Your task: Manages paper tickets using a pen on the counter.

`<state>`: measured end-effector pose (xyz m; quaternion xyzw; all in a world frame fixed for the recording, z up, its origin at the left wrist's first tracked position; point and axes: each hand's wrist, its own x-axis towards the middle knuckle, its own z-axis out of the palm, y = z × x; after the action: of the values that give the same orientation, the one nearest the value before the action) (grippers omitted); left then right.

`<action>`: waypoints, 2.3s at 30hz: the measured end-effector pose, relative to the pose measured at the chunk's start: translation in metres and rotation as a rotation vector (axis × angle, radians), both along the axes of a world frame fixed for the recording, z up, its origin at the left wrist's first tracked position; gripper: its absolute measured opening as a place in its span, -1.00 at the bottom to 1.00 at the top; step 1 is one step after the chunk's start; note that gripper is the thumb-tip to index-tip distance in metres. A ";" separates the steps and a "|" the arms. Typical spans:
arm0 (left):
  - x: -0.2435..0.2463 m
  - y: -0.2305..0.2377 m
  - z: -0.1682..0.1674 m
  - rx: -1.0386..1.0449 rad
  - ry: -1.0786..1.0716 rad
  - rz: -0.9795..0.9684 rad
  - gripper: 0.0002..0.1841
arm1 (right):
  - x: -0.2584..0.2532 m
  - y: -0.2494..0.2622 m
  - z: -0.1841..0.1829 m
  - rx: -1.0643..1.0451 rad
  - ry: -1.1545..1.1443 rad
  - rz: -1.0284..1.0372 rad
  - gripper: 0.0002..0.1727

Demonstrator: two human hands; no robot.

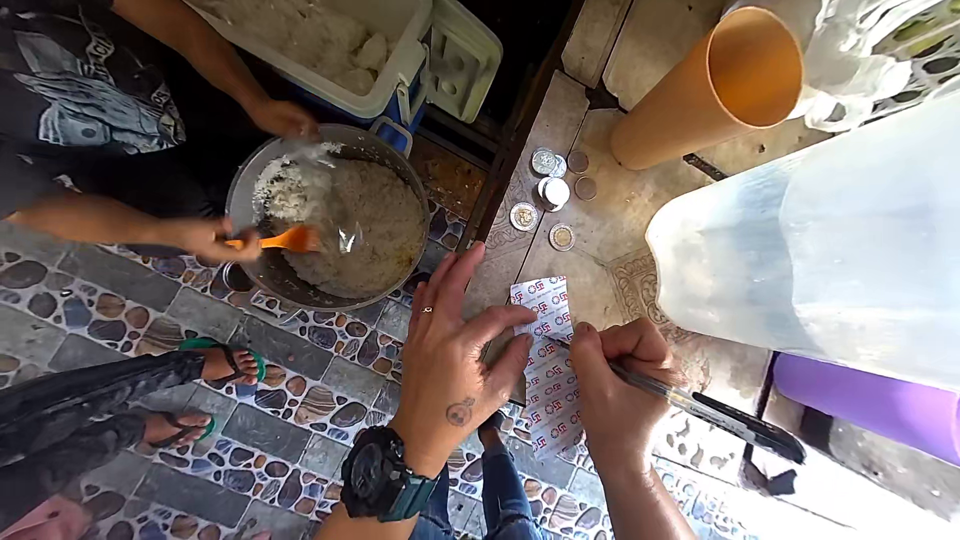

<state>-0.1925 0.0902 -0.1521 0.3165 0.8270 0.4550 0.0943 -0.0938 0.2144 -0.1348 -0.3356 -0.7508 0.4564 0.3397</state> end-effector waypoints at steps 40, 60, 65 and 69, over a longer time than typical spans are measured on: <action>0.005 0.014 0.016 -0.229 0.020 0.046 -0.69 | -0.015 0.012 0.006 -0.030 -0.004 -0.007 -0.69; 0.000 0.010 0.016 -0.245 0.012 -0.047 -0.57 | -0.010 0.012 0.005 0.064 -0.045 0.033 -0.66; 0.000 0.010 0.016 -0.245 0.005 -0.052 -0.56 | -0.002 0.012 0.002 0.056 -0.025 0.058 -0.65; -0.001 0.010 0.016 -0.244 0.005 -0.050 -0.56 | -0.001 0.012 0.002 0.036 -0.002 0.082 -0.66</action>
<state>-0.1933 0.1001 -0.1362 0.3244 0.8682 0.3478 0.1415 -0.0946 0.2266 -0.1330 -0.2987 -0.7722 0.4562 0.3260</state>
